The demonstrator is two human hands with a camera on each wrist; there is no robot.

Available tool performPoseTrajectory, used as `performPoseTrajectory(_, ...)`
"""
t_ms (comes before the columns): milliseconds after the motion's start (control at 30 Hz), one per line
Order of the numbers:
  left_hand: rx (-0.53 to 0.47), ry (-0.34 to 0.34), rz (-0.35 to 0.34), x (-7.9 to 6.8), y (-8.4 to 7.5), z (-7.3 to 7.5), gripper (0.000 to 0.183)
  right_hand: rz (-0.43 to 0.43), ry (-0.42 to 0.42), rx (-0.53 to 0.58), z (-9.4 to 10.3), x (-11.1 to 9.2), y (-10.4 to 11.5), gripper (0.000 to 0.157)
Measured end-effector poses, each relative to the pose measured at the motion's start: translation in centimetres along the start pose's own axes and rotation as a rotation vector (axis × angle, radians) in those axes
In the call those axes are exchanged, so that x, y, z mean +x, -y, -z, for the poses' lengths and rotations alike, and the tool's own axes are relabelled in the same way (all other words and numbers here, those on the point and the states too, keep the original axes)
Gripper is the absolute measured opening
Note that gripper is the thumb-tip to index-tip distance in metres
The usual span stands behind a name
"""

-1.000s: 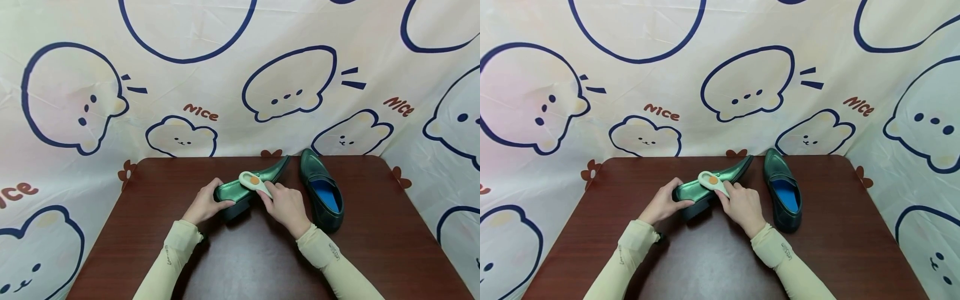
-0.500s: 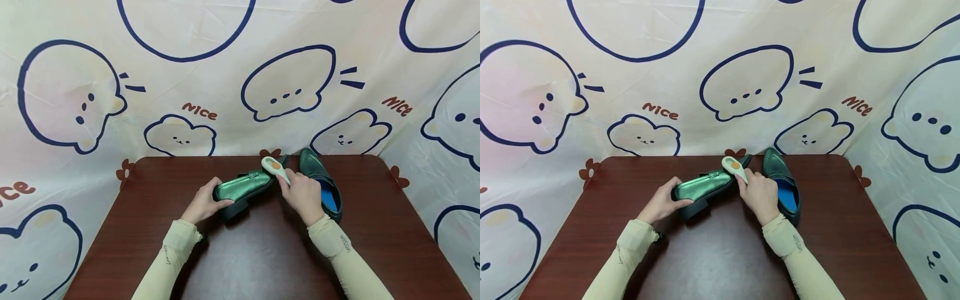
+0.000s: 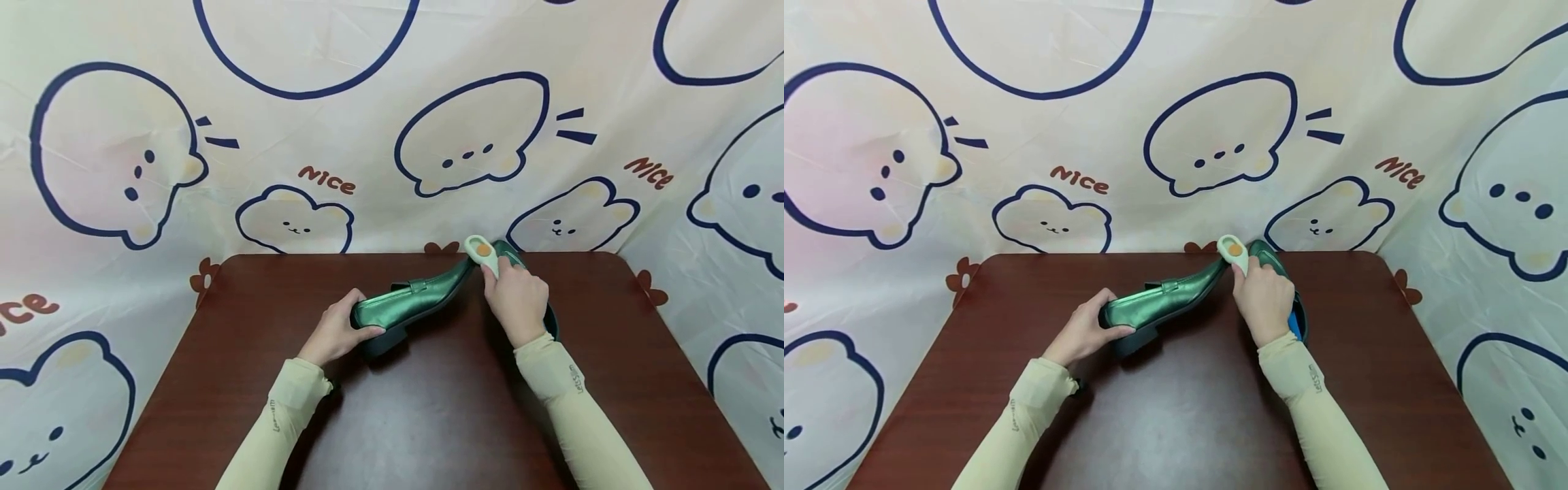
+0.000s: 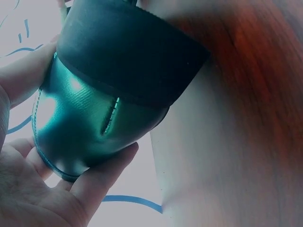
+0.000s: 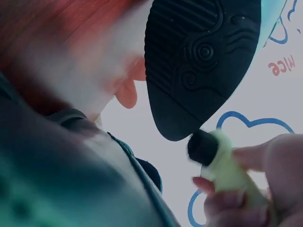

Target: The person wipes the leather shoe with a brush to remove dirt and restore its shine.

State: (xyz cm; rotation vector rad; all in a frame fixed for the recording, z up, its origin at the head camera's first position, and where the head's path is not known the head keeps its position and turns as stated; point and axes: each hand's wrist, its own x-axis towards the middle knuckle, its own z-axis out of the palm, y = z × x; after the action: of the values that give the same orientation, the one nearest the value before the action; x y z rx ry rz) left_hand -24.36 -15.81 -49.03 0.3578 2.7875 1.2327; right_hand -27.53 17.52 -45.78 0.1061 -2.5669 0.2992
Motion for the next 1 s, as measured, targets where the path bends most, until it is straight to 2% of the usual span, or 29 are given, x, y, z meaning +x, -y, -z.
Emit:
performPoseTrajectory(67, 0.000, -0.001, -0.001, 0.0, 0.1, -0.1, 0.046, 0.025, 0.053, 0.052, 0.2, -0.3, 0.3, 0.037)
performPoseTrajectory(233, -0.002, -0.028, -0.003, 0.0, 0.4, 0.0, 0.046, 0.152, 0.249, 0.233, 0.6, -1.6, 2.1, 0.034)
performPoseTrajectory(300, 0.002, -0.028, -0.003, 0.0, 0.4, 0.0, 0.047, 0.190, 0.289, 0.277, 0.6, -2.3, 2.8, 0.032)
performPoseTrajectory(400, 0.007, -0.016, -0.002, 0.1, 0.3, -0.1, 0.047, 0.208, 0.288, 0.303, 0.4, -3.0, 3.5, 0.028)
performPoseTrajectory(533, -0.004, -0.007, 0.007, 0.0, 0.2, -0.1, 0.047, 0.187, 0.250, 0.301, 0.1, -3.3, 3.8, 0.026)
performPoseTrajectory(767, -0.015, -0.006, 0.018, -0.1, 0.1, -0.1, 0.046, 0.133, 0.249, 0.260, 0.1, -3.0, 3.7, 0.030)
performPoseTrajectory(1000, -0.037, -0.002, 0.032, 0.2, 0.5, -0.2, 0.047, 0.127, 0.237, 0.217, 0.4, -2.4, 3.0, 0.027)
